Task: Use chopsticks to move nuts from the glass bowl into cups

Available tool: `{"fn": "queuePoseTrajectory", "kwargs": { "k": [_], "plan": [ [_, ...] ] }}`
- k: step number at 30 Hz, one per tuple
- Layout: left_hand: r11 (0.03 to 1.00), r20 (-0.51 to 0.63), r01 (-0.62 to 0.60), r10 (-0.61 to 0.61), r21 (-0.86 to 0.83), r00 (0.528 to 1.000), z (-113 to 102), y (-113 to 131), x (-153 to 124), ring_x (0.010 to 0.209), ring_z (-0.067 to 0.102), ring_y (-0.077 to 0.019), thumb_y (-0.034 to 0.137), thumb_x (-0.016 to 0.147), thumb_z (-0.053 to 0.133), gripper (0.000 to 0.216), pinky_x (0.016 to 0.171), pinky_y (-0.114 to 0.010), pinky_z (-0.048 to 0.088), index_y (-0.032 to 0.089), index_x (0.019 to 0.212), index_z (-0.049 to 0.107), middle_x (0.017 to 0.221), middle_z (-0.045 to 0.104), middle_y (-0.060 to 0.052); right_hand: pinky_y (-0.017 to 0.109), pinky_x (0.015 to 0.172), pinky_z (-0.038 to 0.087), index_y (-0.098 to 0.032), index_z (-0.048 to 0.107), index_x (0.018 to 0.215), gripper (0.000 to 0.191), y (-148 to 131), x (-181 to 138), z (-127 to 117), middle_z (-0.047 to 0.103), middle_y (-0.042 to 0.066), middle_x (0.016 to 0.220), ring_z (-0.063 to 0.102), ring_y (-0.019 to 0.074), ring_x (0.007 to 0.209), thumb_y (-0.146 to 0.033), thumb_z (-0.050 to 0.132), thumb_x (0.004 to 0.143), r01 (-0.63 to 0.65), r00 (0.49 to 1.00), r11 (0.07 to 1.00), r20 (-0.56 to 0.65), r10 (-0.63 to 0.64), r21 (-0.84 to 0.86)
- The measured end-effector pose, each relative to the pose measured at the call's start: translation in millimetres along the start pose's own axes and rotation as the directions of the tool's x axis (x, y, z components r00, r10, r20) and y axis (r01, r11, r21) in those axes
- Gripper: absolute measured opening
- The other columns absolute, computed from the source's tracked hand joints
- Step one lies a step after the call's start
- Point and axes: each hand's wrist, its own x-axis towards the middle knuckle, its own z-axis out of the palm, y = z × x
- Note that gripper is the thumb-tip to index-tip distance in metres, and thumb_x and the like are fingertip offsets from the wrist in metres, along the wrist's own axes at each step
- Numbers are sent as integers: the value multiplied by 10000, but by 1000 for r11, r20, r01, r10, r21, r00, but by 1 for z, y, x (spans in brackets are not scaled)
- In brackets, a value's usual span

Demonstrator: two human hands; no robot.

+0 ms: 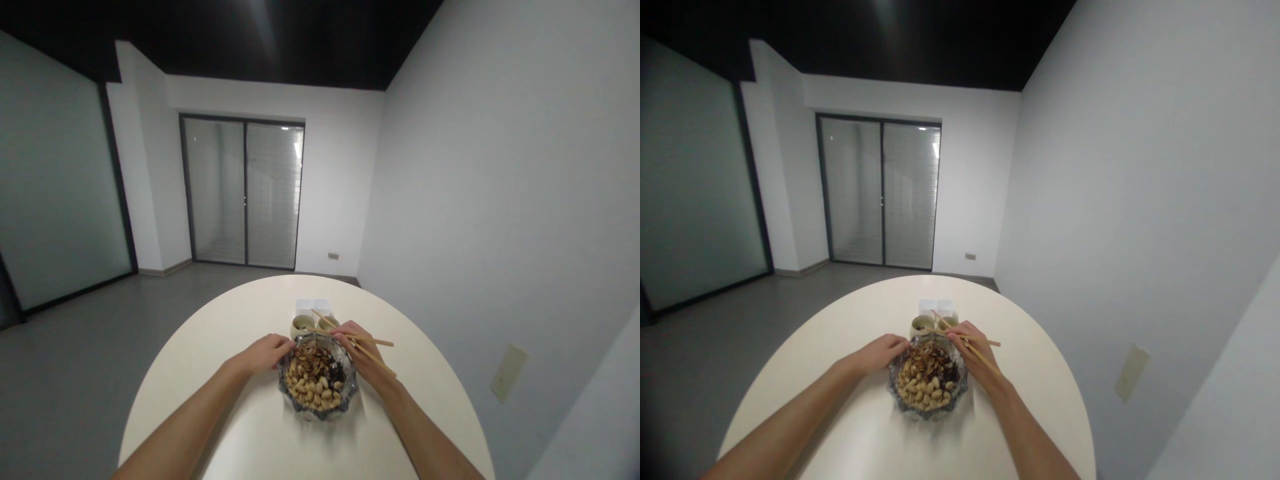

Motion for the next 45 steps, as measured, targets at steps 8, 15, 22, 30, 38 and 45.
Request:
{"fn": "queuePoseTrajectory", "kwargs": {
  "k": [8, 15, 22, 30, 38, 45],
  "plan": [
    [1000, -7, 22, -23, -14, 1000, 1, -2, -1, 593, 517, -158, 694, 855, 317, 674, 522, -243, 384, 120, 858, 671, 725, 618, -53, 332, 780, 481, -248, 696, 934, 250, -10, -1, -9, 639, 51, 889, 602, 211, 855, -386, 492, 973, 40, 999, 998, 24, -39, -45],
    [999, 7, 29, -29, -38, 1000, 0, 2, -2, 617, 527, -165, 699, 846, 323, 681, 527, -245, 408, 116, 884, 672, 732, 610, -54, 340, 801, 494, -258, 684, 981, 255, -11, -2, -12, 619, 62, 947, 597, 219, 892, -391, 466, 980, 48, 998, 995, 52, -44, -86],
    [1000, -5, 14, -14, -6, 1000, 1, -2, 1, 621, 529, -163, 695, 854, 313, 684, 527, -238, 407, 113, 872, 672, 736, 625, -58, 353, 871, 468, -275, 670, 1041, 235, -10, -3, -12, 636, 49, 1008, 589, 215, 954, -342, 450, 991, 119, 984, 973, 157, -88, -197],
    [1000, -7, 1, -1, 12, 1000, 2, -4, 2, 606, 530, -158, 654, 881, 313, 644, 526, -237, 413, 116, 856, 667, 721, 617, -52, 349, 863, 476, -271, 669, 1071, 250, -11, -3, -11, 670, 48, 1022, 606, 214, 961, -344, 442, 994, 134, 985, 969, 134, -108, -207],
    [1000, -15, -17, 17, 23, 1000, 0, 0, 0, 634, 526, -160, 642, 880, 325, 620, 551, -236, 413, 121, 796, 650, 709, 606, -49, 347, 794, 489, -229, 711, 1001, 306, -11, -5, -15, 735, 63, 890, 657, 235, 868, -388, 451, 977, 80, 997, 948, 43, -70, -309],
    [1000, -17, -1, 1, 21, 1000, 1, -3, 1, 601, 525, -156, 674, 868, 315, 653, 529, -239, 401, 120, 819, 657, 701, 598, -43, 258, 586, 471, -192, 672, 790, 373, -10, -5, -25, 625, 4, 551, 601, 154, 535, -412, 433, 974, -132, 988, 986, -95, 122, -100]
  ]
}}
